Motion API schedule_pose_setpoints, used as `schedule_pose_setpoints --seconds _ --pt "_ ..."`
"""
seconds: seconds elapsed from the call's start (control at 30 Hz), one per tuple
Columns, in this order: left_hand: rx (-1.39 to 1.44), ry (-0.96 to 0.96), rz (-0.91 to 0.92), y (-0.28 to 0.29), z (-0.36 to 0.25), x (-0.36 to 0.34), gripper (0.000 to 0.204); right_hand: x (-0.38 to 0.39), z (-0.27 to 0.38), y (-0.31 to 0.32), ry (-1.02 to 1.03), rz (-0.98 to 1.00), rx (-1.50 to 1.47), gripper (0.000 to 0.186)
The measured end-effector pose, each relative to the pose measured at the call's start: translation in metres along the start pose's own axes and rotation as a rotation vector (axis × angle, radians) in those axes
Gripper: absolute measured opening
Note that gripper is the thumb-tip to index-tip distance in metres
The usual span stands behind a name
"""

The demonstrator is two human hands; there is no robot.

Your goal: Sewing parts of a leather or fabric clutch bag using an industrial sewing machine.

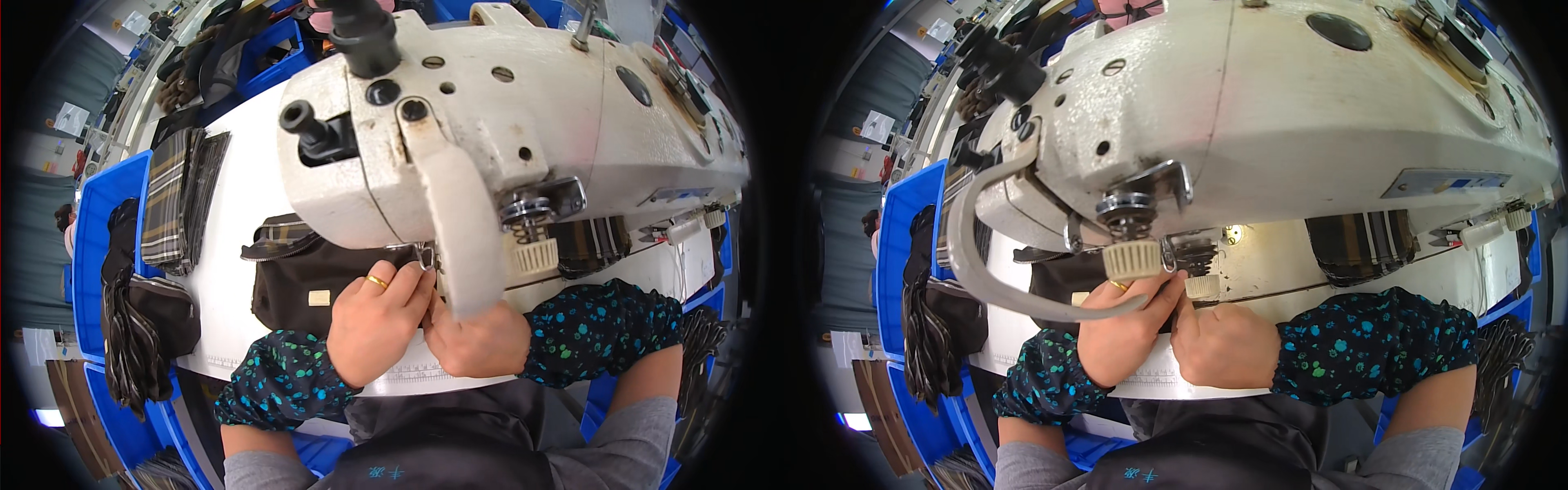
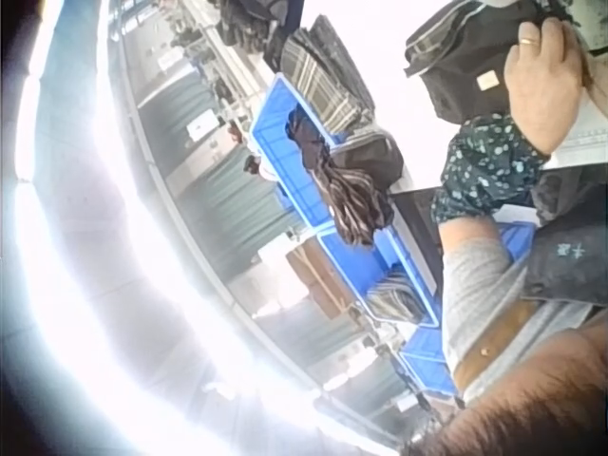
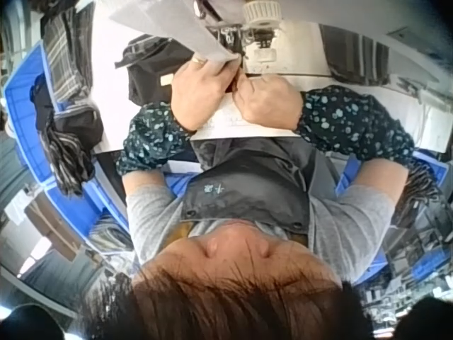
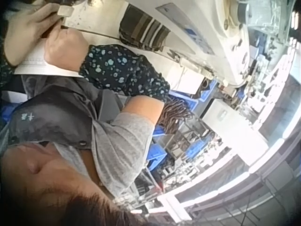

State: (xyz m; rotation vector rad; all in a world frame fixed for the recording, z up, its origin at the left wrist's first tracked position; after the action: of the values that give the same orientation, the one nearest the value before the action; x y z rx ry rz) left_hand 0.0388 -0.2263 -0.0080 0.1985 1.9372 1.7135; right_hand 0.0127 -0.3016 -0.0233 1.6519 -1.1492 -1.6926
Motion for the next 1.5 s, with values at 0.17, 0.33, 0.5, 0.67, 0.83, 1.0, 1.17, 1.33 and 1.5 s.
schedule_pose_setpoints --seconds 0.17,0.33,0.5,0.67,0.83,1.0,1.17,1.33,1.5 --pt "-0.010 0.008 -0.031 -0.002 -0.001 -0.002 0.043 -0.002 -0.001 0.003 0.006 0.042 0.015 0.018" --pt "-0.025 0.034 -0.037 -0.004 0.004 -0.008 0.034 -0.004 -0.013 -0.001 -0.029 0.036 0.053 0.016" --pt "0.005 0.068 -0.072 -0.004 0.008 -0.008 0.028 -0.006 -0.017 -0.002 -0.033 0.046 0.037 0.017" --pt "0.044 0.110 -0.016 -0.008 0.015 -0.008 0.026 -0.003 -0.016 -0.005 -0.016 0.043 0.058 0.023" --pt "0.037 0.100 0.093 -0.017 0.015 -0.008 0.027 -0.004 -0.017 -0.001 -0.018 0.025 0.075 0.025" --pt "0.089 0.100 0.004 -0.002 0.012 -0.010 0.030 -0.005 -0.019 0.000 -0.021 0.023 0.056 0.025" --pt "0.121 0.076 -0.021 -0.007 0.013 -0.008 0.033 -0.002 -0.016 -0.006 -0.033 0.066 0.065 0.023" --pt "0.086 0.078 -0.009 -0.010 0.012 -0.009 0.036 -0.003 -0.019 -0.005 -0.031 0.035 0.042 0.024" --pt "0.076 0.065 -0.032 -0.019 0.017 -0.014 0.036 0.000 -0.021 -0.014 -0.026 0.061 0.089 0.024"
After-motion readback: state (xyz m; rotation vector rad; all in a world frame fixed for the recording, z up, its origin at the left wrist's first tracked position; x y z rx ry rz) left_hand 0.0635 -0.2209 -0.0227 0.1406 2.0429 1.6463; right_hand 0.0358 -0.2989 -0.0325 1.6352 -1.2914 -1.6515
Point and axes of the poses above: each hand's wrist, its own x-axis away from the middle knuckle, its own y-axis out of the back of the hand, z = x × y, the point moved 9 cm from there along -x, towards the middle knuckle, and after that the axes turned 1 degree about -x, right-handed, at the moved point
